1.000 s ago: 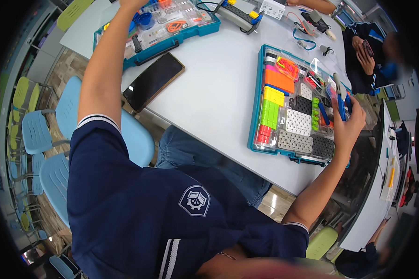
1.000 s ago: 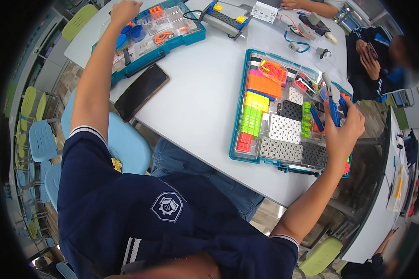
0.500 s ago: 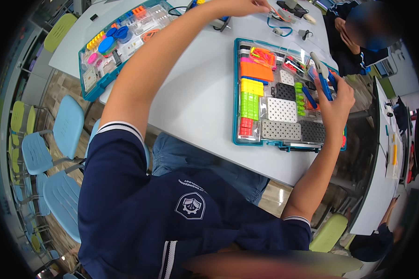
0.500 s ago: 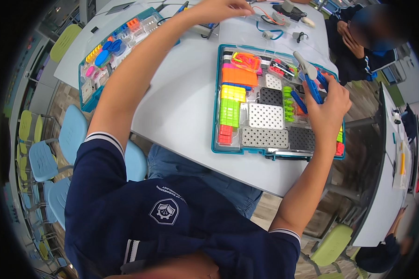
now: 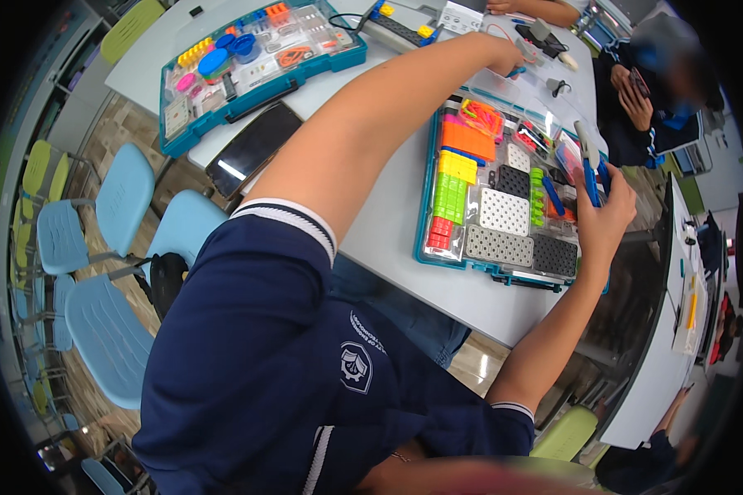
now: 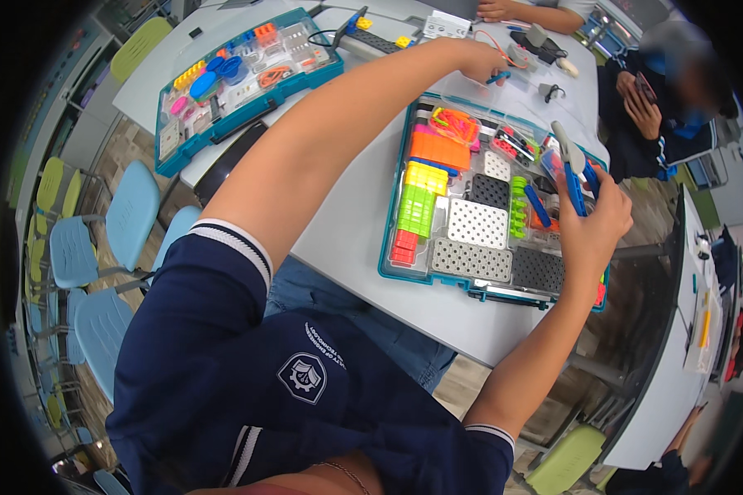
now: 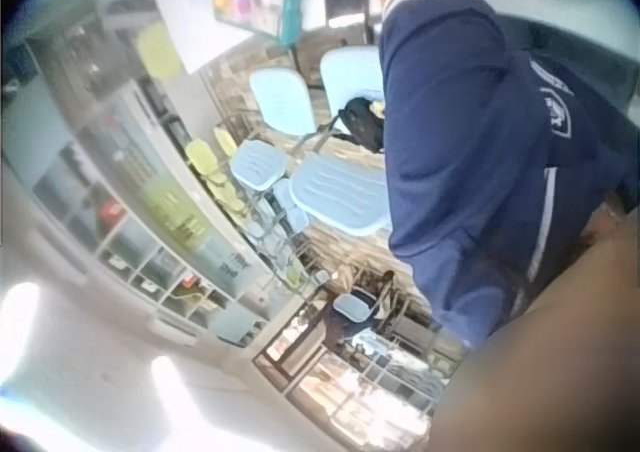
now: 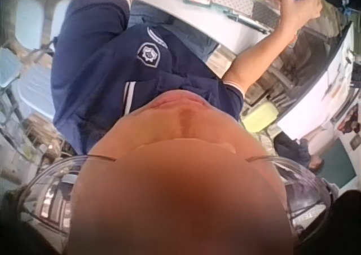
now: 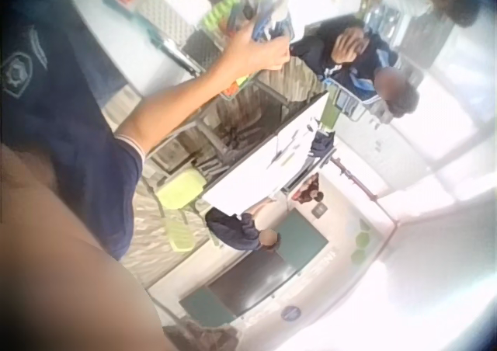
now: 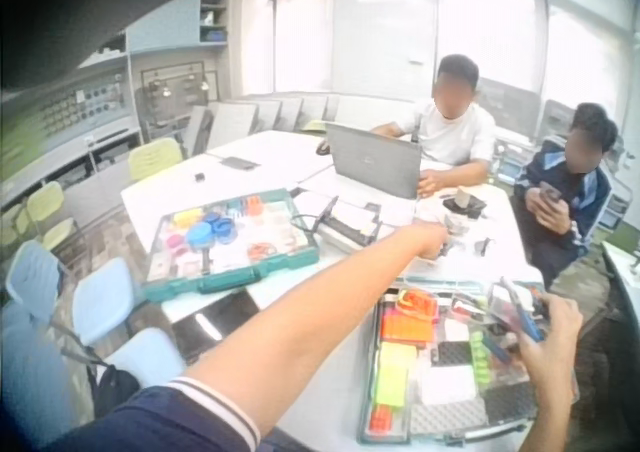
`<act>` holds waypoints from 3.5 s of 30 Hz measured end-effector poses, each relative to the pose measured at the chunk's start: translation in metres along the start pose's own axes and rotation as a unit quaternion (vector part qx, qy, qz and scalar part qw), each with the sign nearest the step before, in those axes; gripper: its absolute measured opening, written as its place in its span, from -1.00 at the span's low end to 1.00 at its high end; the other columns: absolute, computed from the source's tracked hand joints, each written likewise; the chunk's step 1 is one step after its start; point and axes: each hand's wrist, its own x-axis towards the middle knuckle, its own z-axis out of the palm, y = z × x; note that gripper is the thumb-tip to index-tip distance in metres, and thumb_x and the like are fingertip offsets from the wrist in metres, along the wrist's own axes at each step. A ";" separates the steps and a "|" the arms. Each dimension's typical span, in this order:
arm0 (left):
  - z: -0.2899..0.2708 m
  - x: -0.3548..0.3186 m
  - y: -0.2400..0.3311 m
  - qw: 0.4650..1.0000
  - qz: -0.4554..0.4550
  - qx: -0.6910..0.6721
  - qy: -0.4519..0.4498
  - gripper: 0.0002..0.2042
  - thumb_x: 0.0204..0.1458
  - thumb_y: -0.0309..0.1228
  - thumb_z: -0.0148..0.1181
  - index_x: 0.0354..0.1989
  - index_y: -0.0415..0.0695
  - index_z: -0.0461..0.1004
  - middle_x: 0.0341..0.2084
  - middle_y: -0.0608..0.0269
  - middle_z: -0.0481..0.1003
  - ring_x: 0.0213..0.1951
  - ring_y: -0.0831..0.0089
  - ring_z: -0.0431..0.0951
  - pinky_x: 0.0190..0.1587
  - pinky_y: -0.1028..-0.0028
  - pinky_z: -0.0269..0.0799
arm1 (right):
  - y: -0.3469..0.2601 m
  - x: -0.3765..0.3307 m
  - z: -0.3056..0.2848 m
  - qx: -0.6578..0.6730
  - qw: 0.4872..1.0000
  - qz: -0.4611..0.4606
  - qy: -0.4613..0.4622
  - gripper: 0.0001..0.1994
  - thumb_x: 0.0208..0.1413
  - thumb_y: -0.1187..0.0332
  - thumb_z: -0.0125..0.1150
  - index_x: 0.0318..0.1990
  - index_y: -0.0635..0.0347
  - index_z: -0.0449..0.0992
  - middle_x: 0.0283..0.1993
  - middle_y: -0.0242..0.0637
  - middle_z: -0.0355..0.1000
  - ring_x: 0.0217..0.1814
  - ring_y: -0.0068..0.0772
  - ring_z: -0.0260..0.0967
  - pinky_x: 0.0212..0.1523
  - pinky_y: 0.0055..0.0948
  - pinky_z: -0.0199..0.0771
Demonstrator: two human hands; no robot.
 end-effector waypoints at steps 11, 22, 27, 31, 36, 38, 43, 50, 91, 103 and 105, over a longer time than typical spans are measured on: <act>-0.025 -0.054 0.010 0.974 -0.056 0.098 0.198 -0.85 0.02 -0.22 0.38 -0.24 0.17 0.63 -0.21 0.32 0.66 -0.07 0.29 0.66 -0.02 0.14 0.46 | 0.015 0.001 0.000 -0.012 1.000 0.003 0.012 -0.51 0.08 0.06 0.47 0.02 0.24 0.57 -0.09 -0.13 0.56 0.04 -0.04 0.44 0.12 -0.11 0.31; -0.123 -0.292 -0.061 0.865 -0.116 0.037 0.486 -0.82 -0.03 -0.45 0.39 -0.32 -0.29 0.57 -0.41 -0.10 0.57 -0.30 -0.01 0.58 -0.21 0.16 0.47 | 0.014 0.002 -0.009 -0.007 1.000 0.000 0.016 -0.47 0.13 0.03 0.45 0.01 0.35 0.57 -0.11 0.04 0.52 -0.02 0.02 0.47 0.07 -0.13 0.40; -0.106 -0.397 -0.102 0.851 -0.256 -0.115 0.443 -0.83 0.04 -0.47 0.39 -0.22 -0.25 0.63 -0.40 0.13 0.61 -0.36 0.37 0.62 -0.26 0.36 0.51 | 0.013 0.003 -0.005 -0.012 1.000 -0.008 0.009 -0.53 0.11 0.08 0.47 -0.01 0.31 0.57 -0.12 -0.03 0.51 -0.03 -0.03 0.44 0.04 -0.14 0.38; -0.086 -0.440 -0.128 0.846 -0.256 -0.187 0.429 -0.82 0.05 -0.46 0.40 -0.20 -0.25 0.64 -0.34 0.19 0.64 -0.37 0.45 0.64 -0.29 0.43 0.53 | 0.011 0.001 0.001 -0.005 1.000 -0.015 0.007 -0.54 0.11 0.11 0.48 -0.02 0.32 0.57 -0.15 -0.05 0.50 -0.06 -0.05 0.43 0.02 -0.14 0.38; -0.069 -0.448 -0.147 0.847 -0.296 -0.164 0.409 -0.81 0.03 -0.46 0.42 -0.20 -0.24 0.64 -0.39 0.22 0.63 -0.40 0.49 0.61 -0.32 0.43 0.51 | 0.013 0.000 0.006 -0.011 1.000 -0.027 0.002 -0.55 0.10 0.12 0.48 -0.03 0.31 0.57 -0.15 -0.05 0.49 -0.08 -0.06 0.43 0.00 -0.15 0.38; -0.064 -0.443 -0.151 0.860 -0.294 -0.124 0.399 -0.80 0.02 -0.46 0.42 -0.19 -0.24 0.64 -0.40 0.21 0.62 -0.42 0.50 0.60 -0.32 0.43 0.51 | 0.014 0.000 0.007 -0.011 1.000 -0.020 -0.005 -0.55 0.10 0.12 0.48 -0.03 0.31 0.57 -0.15 -0.04 0.49 -0.07 -0.05 0.43 0.00 -0.15 0.39; -0.049 -0.417 -0.169 0.852 -0.302 -0.115 0.413 -0.67 -0.08 -0.35 0.52 -0.19 -0.27 0.61 -0.34 0.08 0.62 -0.33 0.32 0.61 -0.22 0.32 0.53 | 0.019 -0.002 0.009 0.001 1.000 -0.001 -0.013 -0.50 0.14 0.05 0.43 0.01 0.32 0.56 -0.12 -0.06 0.50 -0.02 -0.05 0.40 0.07 -0.15 0.34; -0.029 -0.362 -0.209 0.878 -0.281 -0.133 0.365 -0.59 -0.12 -0.27 0.55 -0.21 -0.33 0.58 -0.35 -0.03 0.61 -0.26 0.25 0.60 -0.18 0.26 0.50 | 0.019 -0.003 0.011 -0.004 1.000 -0.009 -0.018 -0.53 0.14 0.11 0.44 0.02 0.30 0.56 -0.10 -0.06 0.50 -0.01 -0.06 0.40 0.07 -0.16 0.35; -0.009 -0.370 -0.227 0.714 -0.313 -0.513 0.360 -0.59 0.33 -0.25 0.13 0.12 -0.38 0.38 -0.02 -0.09 0.54 -0.05 0.22 0.65 0.04 0.31 0.54 | 0.012 -0.006 0.011 -0.028 0.999 -0.010 -0.027 -0.49 0.09 0.09 0.48 0.04 0.32 0.56 -0.06 -0.02 0.52 0.05 -0.06 0.43 0.10 -0.15 0.38; -0.005 -0.370 -0.232 0.721 -0.242 -0.570 0.312 -0.52 0.32 -0.19 0.17 0.11 -0.44 0.35 -0.01 -0.12 0.55 0.13 0.23 0.60 0.24 0.45 0.54 | 0.006 -0.004 0.003 -0.005 0.999 0.017 -0.041 -0.49 0.10 0.09 0.48 0.05 0.32 0.55 -0.06 -0.03 0.50 0.04 -0.07 0.43 0.09 -0.16 0.40; -0.010 -0.366 -0.225 0.719 -0.242 -0.559 0.335 -0.56 0.34 -0.16 0.15 0.10 -0.36 0.39 -0.05 -0.02 0.59 0.06 0.28 0.63 0.15 0.44 0.57 | 0.005 -0.004 0.002 -0.027 0.999 -0.001 -0.034 -0.49 0.10 0.09 0.48 0.05 0.32 0.55 -0.06 -0.02 0.50 0.05 -0.06 0.43 0.09 -0.16 0.40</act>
